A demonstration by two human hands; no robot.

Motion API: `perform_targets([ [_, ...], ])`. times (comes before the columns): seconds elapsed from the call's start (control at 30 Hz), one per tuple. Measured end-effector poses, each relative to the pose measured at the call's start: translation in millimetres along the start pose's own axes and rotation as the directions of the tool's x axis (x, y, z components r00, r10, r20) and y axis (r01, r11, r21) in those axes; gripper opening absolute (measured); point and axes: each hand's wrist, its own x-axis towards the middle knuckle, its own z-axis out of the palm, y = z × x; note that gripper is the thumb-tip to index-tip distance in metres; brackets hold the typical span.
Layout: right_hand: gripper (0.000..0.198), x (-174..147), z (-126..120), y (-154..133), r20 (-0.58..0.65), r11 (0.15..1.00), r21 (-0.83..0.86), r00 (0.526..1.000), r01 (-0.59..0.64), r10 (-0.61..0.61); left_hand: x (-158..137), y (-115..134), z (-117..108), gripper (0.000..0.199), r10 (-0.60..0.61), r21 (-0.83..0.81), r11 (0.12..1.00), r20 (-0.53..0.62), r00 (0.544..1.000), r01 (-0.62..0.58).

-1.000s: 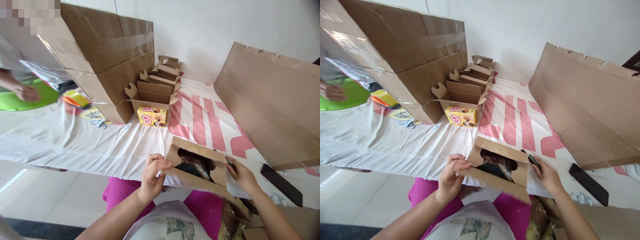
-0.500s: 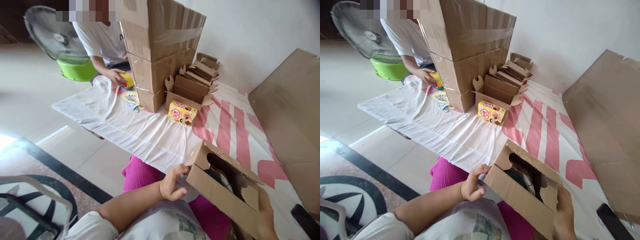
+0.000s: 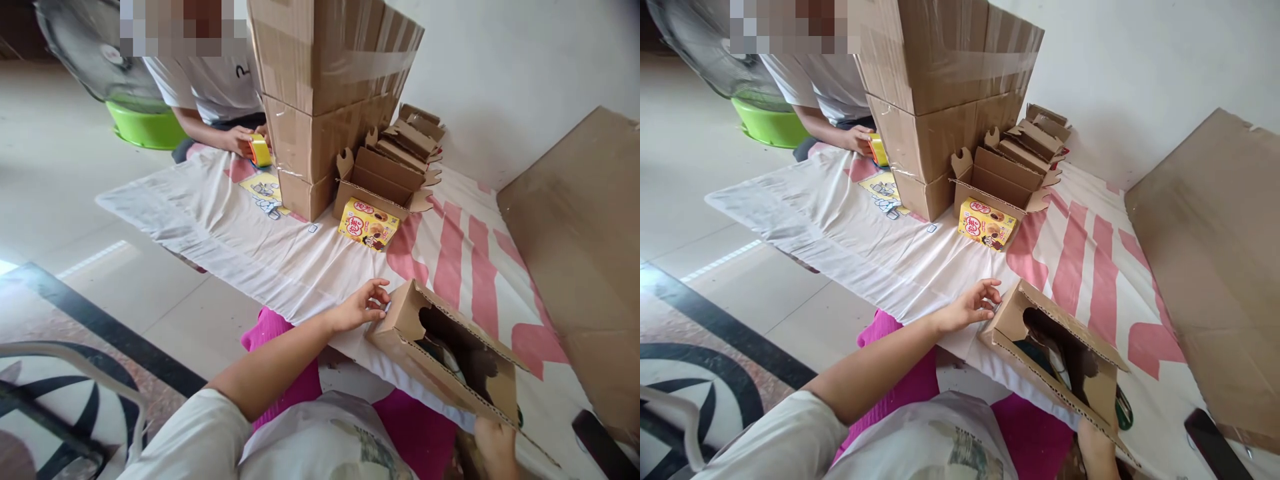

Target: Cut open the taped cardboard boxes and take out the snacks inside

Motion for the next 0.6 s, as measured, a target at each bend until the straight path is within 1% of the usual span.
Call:
perform_targets([
  [0.1,0.047,-1,5,5,-0.018,0.998,-0.046,0.999,0.049,-0.050,-1,-2,0,0.059,-0.037,-0.065,0.997,0.005,0.999,0.037],
  [0.2,0.046,-1,9,13,-0.036,0.987,-0.115,0.992,0.113,-0.118,-1,-1,3,0.054,-0.045,-0.061,0.997,-0.036,0.998,0.043],
  [0.3,0.042,-3,12,23,-0.036,0.964,-0.213,0.985,0.159,-0.170,-1,4,6,0.046,0.012,0.043,0.999,-0.111,0.994,-0.008],
  [0.4,0.043,-7,14,31,-0.034,0.928,-0.319,0.976,0.193,-0.215,-2,10,10,0.038,0.090,0.191,0.980,-0.148,0.985,-0.060],
  [0.5,0.042,-8,15,35,-0.019,0.864,-0.435,0.957,0.253,-0.290,-3,13,13,0.030,0.124,0.290,0.955,-0.183,0.975,-0.067],
  [0.6,0.039,-5,14,33,-0.001,0.831,-0.478,0.946,0.284,-0.324,-3,12,16,0.022,0.138,0.338,0.939,-0.224,0.965,-0.056],
])
